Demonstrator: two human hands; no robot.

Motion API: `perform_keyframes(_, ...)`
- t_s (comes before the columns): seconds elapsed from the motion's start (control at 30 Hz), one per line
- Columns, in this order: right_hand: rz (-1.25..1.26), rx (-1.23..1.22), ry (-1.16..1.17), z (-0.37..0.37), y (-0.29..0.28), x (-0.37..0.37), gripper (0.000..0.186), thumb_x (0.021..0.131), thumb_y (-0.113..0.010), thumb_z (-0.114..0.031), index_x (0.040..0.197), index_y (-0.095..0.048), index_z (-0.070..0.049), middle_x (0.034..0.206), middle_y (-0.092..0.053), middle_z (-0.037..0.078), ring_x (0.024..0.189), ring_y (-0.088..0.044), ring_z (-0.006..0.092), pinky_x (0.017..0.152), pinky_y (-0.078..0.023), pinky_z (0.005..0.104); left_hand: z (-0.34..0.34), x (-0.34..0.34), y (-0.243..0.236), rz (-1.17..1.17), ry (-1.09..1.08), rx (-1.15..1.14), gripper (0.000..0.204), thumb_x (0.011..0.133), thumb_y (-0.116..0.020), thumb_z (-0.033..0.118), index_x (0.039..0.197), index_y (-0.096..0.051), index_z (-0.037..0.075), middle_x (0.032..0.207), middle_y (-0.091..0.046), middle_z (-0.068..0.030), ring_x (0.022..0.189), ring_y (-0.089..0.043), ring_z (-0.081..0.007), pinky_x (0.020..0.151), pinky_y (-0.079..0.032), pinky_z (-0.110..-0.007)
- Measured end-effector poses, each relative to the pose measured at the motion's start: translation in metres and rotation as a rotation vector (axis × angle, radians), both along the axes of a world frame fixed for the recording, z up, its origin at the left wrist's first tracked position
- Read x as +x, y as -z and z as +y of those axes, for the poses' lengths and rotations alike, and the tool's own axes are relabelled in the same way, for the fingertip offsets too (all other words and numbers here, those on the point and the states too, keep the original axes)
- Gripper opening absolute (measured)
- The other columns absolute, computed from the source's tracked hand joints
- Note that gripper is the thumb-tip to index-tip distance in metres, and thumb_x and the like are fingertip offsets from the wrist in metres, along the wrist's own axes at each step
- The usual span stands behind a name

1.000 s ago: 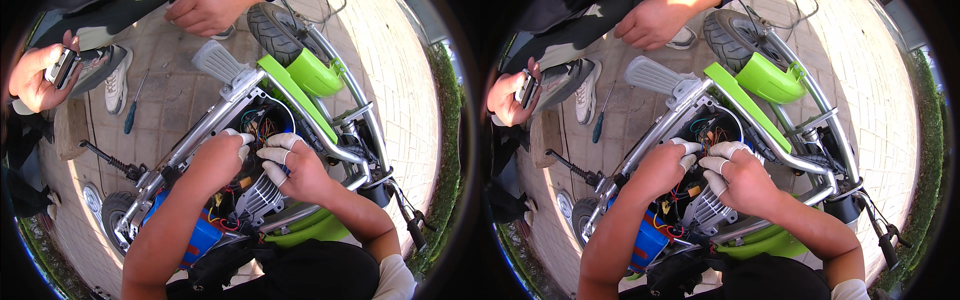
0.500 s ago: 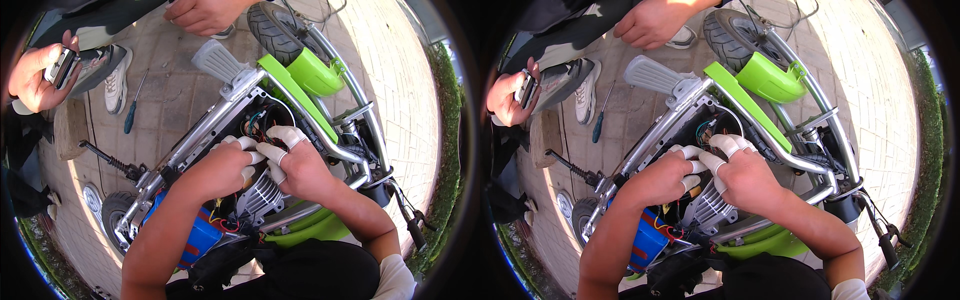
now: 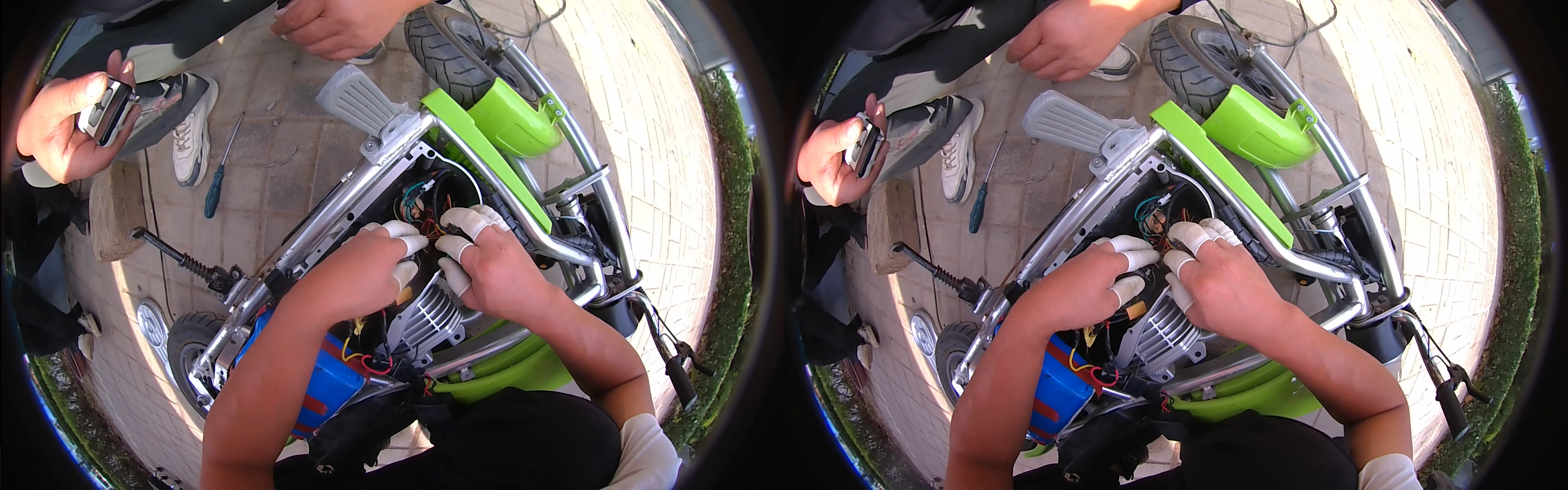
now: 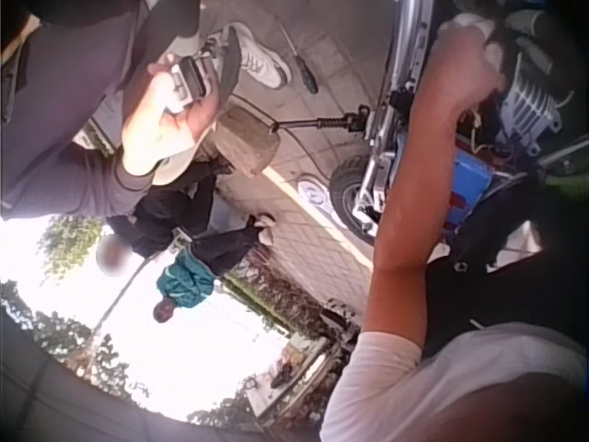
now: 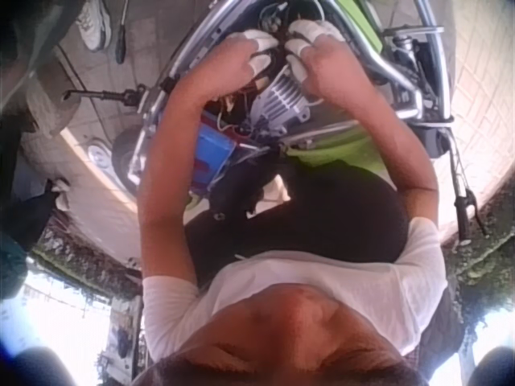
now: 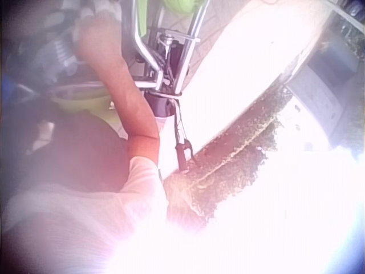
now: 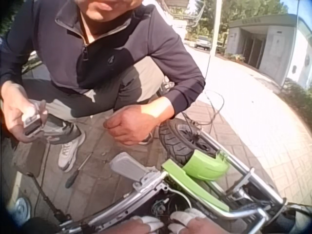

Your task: The person works on the exposed wiring inside a green and silver scooter, connecting and adjusting wires near the motor and battery. Another person stands nearby holding a phone. The scooter remains on its side on a paved outdoor surface.

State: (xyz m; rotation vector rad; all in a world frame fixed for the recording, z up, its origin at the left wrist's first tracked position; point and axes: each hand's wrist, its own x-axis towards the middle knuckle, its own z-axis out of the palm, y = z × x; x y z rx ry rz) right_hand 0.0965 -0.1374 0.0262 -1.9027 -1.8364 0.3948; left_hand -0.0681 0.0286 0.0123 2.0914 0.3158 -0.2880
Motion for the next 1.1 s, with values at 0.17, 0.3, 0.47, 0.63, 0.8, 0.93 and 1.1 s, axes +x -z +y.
perform_keyframes(0.17,-0.004,0.011,-0.015,0.000,0.004,0.001,0.026,0.077,-0.078,-0.007,0.101,-0.071,0.000,0.118,-0.060,0.019,0.100,-0.061,0.0418,0.090,-0.052,0.0483,0.002,0.005,-0.006,0.078,-0.114,-0.020,0.044,0.099,-0.064,0.016,0.139,-0.061,-0.001,0.131,-0.065,-0.0231,0.120,-0.061,-0.0398,0.106,-0.047,-0.042)
perform_keyframes(0.3,-0.015,-0.009,-0.017,-0.002,0.004,0.000,0.026,0.077,-0.078,-0.008,0.101,-0.071,0.000,0.117,-0.060,0.019,0.100,-0.061,0.0417,0.090,-0.052,0.0484,0.001,0.007,-0.009,0.134,-0.174,0.053,0.051,0.100,-0.066,0.023,0.141,-0.057,-0.005,0.131,-0.064,-0.0261,0.121,-0.061,-0.0411,0.104,-0.047,-0.043)
perform_keyframes(0.47,-0.047,-0.061,-0.037,-0.002,0.001,0.000,0.027,0.078,-0.078,-0.009,0.102,-0.071,-0.001,0.118,-0.060,0.018,0.101,-0.061,0.0418,0.091,-0.053,0.0479,-0.002,0.009,-0.012,0.149,-0.264,0.083,0.064,0.099,-0.068,0.028,0.148,-0.047,-0.007,0.133,-0.063,-0.0293,0.123,-0.061,-0.0420,0.106,-0.046,-0.043)
perform_keyframes(0.63,-0.076,-0.054,-0.040,-0.002,0.003,0.000,0.027,0.078,-0.078,-0.010,0.103,-0.072,-0.001,0.119,-0.060,0.018,0.102,-0.061,0.0417,0.091,-0.053,0.0478,-0.002,0.012,-0.013,0.173,-0.296,0.077,0.073,0.098,-0.070,0.029,0.150,-0.040,-0.013,0.133,-0.062,-0.0336,0.125,-0.061,-0.0424,0.108,-0.045,-0.043)
perform_keyframes(0.8,-0.097,-0.058,-0.060,-0.003,0.002,0.003,0.026,0.079,-0.077,-0.010,0.102,-0.071,-0.002,0.120,-0.060,0.017,0.101,-0.062,0.0399,0.093,-0.052,0.0478,-0.001,0.022,-0.018,0.284,-0.355,-0.092,0.080,0.100,-0.069,0.028,0.156,-0.029,-0.013,0.149,-0.050,-0.0334,0.140,-0.051,-0.0395,0.116,-0.040,-0.042)
perform_keyframes(0.93,-0.103,-0.051,-0.068,-0.003,0.004,0.001,0.027,0.078,-0.077,-0.012,0.102,-0.072,-0.003,0.121,-0.061,0.017,0.100,-0.064,0.0362,0.101,-0.049,0.0472,-0.001,0.023,0.010,0.150,-0.501,-0.345,0.085,0.099,-0.070,0.025,0.161,-0.022,-0.009,0.161,-0.038,-0.0296,0.149,-0.041,-0.0345,0.121,-0.034,-0.042)
perform_keyframes(1.1,-0.121,-0.046,-0.068,-0.004,0.005,0.000,0.028,0.076,-0.074,-0.016,0.100,-0.073,-0.001,0.121,-0.061,0.017,0.096,-0.066,0.0327,0.099,-0.051,0.0436,-0.006,0.055,0.017,0.152,-0.622,-0.613,0.049,0.100,-0.065,0.007,0.145,-0.047,-0.001,0.125,-0.066,-0.0110,0.109,-0.064,-0.0174,0.093,-0.054,-0.034)
